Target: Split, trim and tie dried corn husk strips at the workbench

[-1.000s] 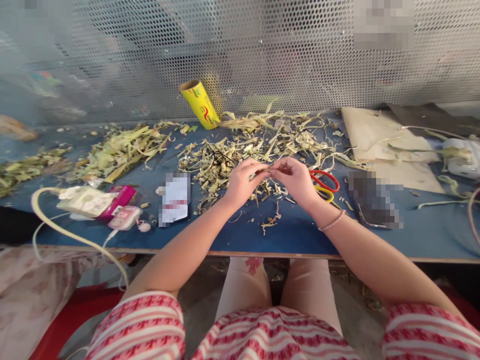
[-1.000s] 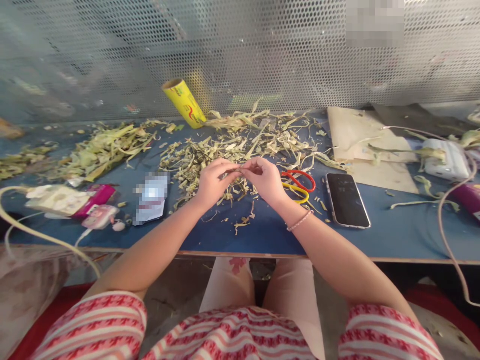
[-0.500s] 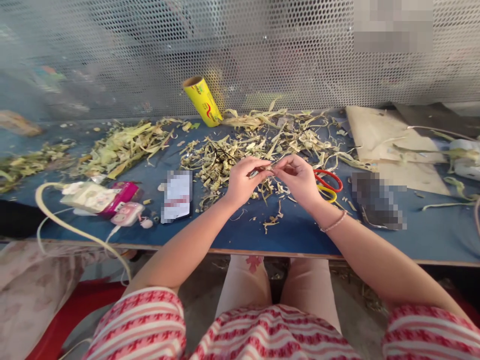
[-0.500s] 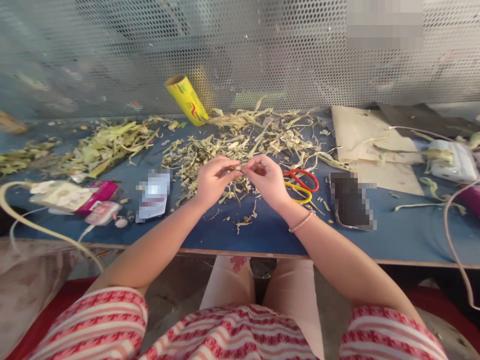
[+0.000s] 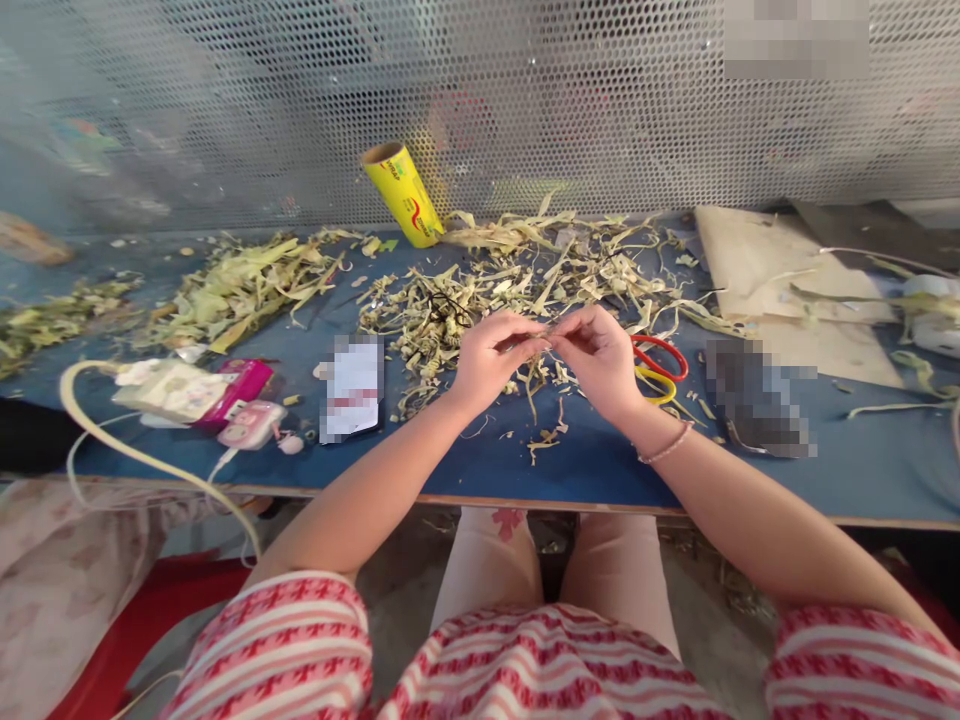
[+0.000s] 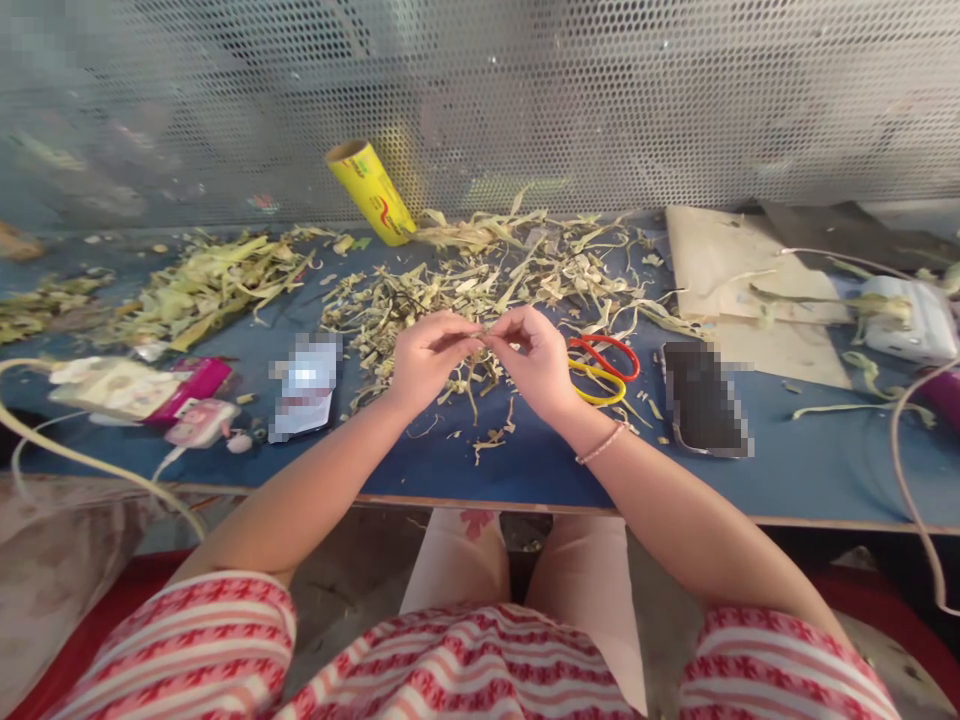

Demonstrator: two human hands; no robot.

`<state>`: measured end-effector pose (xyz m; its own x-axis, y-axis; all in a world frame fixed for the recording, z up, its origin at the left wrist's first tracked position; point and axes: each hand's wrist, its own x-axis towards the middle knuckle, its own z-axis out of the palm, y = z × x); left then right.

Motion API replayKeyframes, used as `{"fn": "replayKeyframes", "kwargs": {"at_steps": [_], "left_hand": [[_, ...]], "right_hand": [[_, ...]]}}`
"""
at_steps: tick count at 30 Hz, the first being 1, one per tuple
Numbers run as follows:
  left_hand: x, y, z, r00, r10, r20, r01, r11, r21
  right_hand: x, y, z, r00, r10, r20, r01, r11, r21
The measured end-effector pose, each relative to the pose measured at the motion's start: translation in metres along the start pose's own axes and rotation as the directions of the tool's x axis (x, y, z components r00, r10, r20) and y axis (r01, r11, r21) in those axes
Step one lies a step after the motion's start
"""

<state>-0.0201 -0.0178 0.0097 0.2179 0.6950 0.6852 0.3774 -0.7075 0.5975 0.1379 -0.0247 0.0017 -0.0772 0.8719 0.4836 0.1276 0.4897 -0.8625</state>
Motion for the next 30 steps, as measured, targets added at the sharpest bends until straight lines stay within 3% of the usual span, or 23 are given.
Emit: {"fn": "replayKeyframes", "kwargs": {"at_steps": [3, 6, 10, 13, 19, 26, 30], "left_hand": [[0.0, -0.001, 0.001, 0.998, -0.065, 0.016, 0.066, 0.995, -0.074], [0.0, -0.003, 0.002, 0.98, -0.197, 0.027, 0.198, 0.956, -0.215], [0.0, -0.008, 0.004, 0.941, -0.336, 0.039, 0.327, 0.876, -0.354], [0.001, -0.011, 0.005, 0.925, -0.375, 0.056, 0.362, 0.83, -0.424], [0.001, -0.013, 0.009, 0.896, -0.425, 0.126, 0.418, 0.715, -0.561], [0.003, -0.008, 0.009, 0.831, -0.519, 0.2, 0.508, 0.561, -0.654], [0.005, -0.007, 0.007, 0.758, -0.59, 0.277, 0.578, 0.413, -0.703]], "right_hand": [[0.002, 0.0, -0.003, 0.998, -0.068, -0.015, 0.068, 0.996, -0.054], [0.005, -0.001, -0.007, 0.978, -0.208, 0.026, 0.21, 0.967, -0.143], [0.008, -0.001, -0.011, 0.899, -0.409, 0.154, 0.435, 0.873, -0.22], [0.008, 0.002, -0.012, 0.854, -0.468, 0.226, 0.516, 0.816, -0.261], [0.01, 0.006, -0.016, 0.818, -0.507, 0.27, 0.571, 0.77, -0.285], [0.01, 0.008, -0.014, 0.853, -0.447, 0.269, 0.507, 0.833, -0.222], [0.009, 0.012, -0.011, 0.866, -0.44, 0.237, 0.491, 0.838, -0.237]]}}
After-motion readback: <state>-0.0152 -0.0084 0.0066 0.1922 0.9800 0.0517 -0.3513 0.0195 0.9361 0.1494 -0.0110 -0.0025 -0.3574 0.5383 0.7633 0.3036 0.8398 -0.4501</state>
